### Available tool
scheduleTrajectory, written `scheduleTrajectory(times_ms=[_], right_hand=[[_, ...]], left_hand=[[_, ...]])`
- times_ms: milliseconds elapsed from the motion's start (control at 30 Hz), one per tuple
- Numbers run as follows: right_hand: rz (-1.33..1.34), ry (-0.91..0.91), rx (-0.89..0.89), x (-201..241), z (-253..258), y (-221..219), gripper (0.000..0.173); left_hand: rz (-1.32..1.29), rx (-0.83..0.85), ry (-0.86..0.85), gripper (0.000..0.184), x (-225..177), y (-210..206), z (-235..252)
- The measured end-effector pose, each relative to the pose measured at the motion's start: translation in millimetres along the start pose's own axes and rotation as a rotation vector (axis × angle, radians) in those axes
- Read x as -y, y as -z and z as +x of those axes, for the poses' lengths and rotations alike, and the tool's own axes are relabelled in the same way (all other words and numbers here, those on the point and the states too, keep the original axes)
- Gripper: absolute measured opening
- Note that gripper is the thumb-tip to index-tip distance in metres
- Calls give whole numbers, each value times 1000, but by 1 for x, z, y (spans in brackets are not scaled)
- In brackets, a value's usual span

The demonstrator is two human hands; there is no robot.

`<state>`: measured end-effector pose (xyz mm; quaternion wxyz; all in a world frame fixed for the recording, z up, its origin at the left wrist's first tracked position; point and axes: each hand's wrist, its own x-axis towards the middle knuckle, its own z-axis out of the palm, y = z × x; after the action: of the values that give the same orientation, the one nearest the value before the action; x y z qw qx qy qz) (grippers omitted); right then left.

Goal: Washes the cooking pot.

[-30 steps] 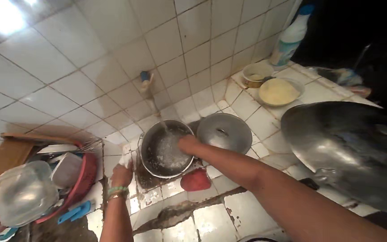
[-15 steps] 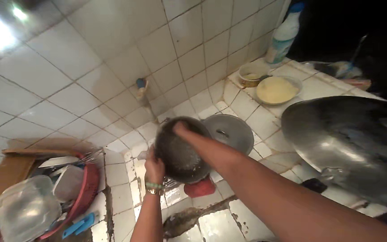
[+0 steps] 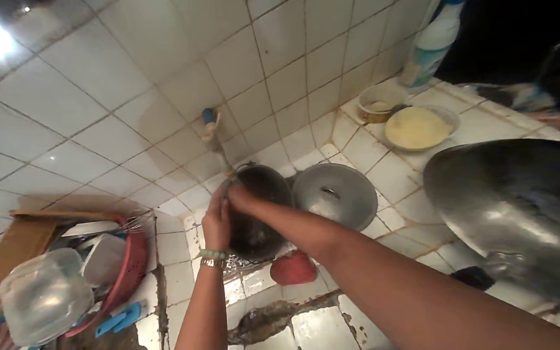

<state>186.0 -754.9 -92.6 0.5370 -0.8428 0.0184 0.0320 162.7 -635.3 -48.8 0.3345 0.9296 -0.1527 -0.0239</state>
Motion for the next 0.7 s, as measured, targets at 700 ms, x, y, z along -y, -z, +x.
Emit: scheduleTrajectory(times_ms=[700], right_hand=[[-12,-86,188,-12,-63,23,42]], left_hand=[[36,1,-277,41,-7,-23,1]])
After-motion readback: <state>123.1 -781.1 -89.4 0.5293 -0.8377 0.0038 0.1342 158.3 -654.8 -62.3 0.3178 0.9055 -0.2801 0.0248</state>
